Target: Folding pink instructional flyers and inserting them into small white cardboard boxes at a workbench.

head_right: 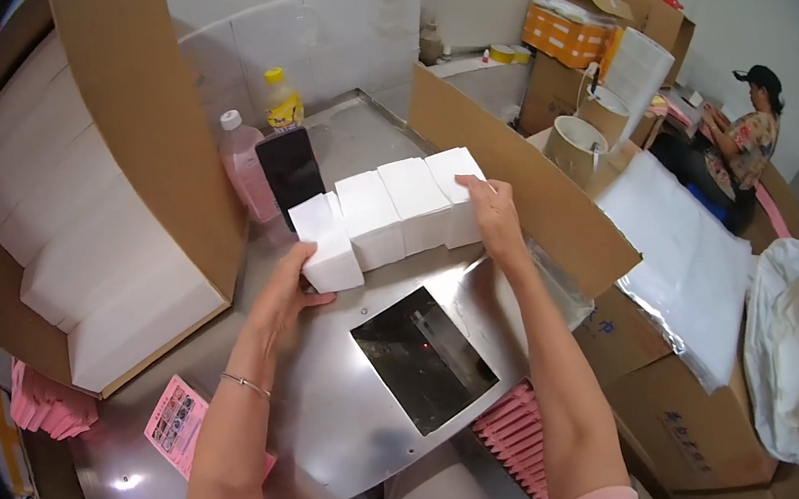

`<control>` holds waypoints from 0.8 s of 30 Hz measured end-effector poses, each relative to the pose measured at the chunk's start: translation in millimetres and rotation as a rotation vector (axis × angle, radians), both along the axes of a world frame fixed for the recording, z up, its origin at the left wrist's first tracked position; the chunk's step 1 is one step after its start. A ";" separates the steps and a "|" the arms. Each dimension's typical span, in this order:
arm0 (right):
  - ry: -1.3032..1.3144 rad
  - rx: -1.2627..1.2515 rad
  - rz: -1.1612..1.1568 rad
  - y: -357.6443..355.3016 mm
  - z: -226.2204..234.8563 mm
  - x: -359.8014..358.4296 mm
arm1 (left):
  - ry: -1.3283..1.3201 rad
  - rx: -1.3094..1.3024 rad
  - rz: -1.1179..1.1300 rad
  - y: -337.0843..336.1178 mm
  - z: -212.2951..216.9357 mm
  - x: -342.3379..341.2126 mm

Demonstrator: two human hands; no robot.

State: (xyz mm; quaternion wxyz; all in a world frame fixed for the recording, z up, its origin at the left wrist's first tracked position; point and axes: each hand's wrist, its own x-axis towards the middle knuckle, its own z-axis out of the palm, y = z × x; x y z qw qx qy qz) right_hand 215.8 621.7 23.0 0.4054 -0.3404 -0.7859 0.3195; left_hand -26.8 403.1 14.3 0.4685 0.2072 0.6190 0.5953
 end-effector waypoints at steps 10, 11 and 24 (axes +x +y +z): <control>0.193 -0.233 -0.245 -136.3 -0.2 119.6 | 0.195 0.079 -0.175 92.3 -3.7 18.8; 0.197 -0.218 -0.237 -144.9 0.1 117.9 | 0.320 0.260 -0.100 115.6 -17.1 22.2; -0.233 0.604 -0.333 -157.7 40.3 72.5 | 1.023 0.171 -0.588 -79.7 45.2 64.2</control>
